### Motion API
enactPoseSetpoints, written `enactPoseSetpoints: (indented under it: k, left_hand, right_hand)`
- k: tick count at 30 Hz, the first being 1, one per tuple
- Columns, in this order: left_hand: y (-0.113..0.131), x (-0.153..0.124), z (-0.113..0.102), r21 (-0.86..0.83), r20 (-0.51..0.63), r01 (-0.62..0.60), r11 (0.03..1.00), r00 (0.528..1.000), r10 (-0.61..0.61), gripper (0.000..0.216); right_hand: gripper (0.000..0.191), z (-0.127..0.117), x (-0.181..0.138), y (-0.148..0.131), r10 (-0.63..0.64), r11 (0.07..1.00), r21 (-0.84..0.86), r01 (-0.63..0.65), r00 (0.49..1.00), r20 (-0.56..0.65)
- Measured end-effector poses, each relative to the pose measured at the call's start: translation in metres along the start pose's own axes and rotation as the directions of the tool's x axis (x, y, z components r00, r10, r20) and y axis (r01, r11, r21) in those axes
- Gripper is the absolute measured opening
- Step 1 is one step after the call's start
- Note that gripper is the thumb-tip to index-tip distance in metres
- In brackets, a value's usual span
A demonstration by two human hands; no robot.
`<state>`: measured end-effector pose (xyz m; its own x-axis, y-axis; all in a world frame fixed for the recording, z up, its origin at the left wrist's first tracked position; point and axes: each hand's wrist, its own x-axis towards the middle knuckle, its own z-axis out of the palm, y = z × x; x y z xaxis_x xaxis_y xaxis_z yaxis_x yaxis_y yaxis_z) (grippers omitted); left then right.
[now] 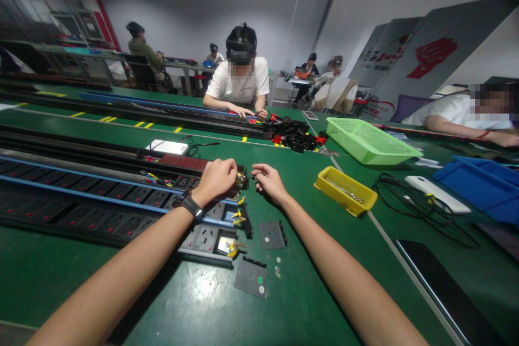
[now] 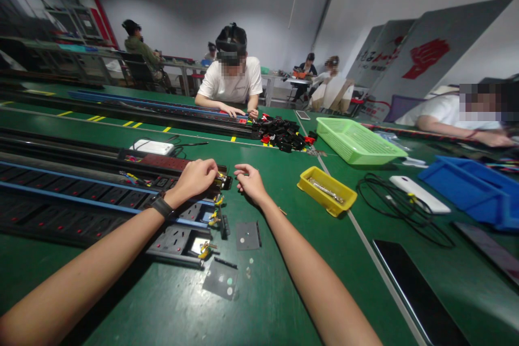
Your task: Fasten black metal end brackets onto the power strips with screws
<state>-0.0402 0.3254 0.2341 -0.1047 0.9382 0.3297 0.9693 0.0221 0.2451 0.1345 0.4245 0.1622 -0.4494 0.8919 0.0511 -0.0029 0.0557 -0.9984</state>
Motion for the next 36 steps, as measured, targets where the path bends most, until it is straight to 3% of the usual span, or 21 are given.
enactPoseSetpoints:
  k: [8,18,36]
  left_hand:
    - [0.001,0.000,0.001,0.016,0.005,0.008,1.000,1.000,-0.008,0.022]
    - [0.001,0.000,0.000,0.006,-0.001,-0.001,1.000,1.000,0.001,0.021]
    - [0.001,0.001,0.001,0.019,0.001,0.003,1.000,1.000,-0.003,0.022]
  right_hand:
    - [0.040,0.002,-0.009,-0.010,-0.070,0.997,-0.038,0.074,0.993,0.097]
    - [0.039,0.004,-0.006,-0.008,-0.044,0.999,-0.030,0.045,0.998,0.045]
    - [0.035,0.004,-0.005,-0.005,-0.052,0.996,-0.063,0.056,0.997,0.061]
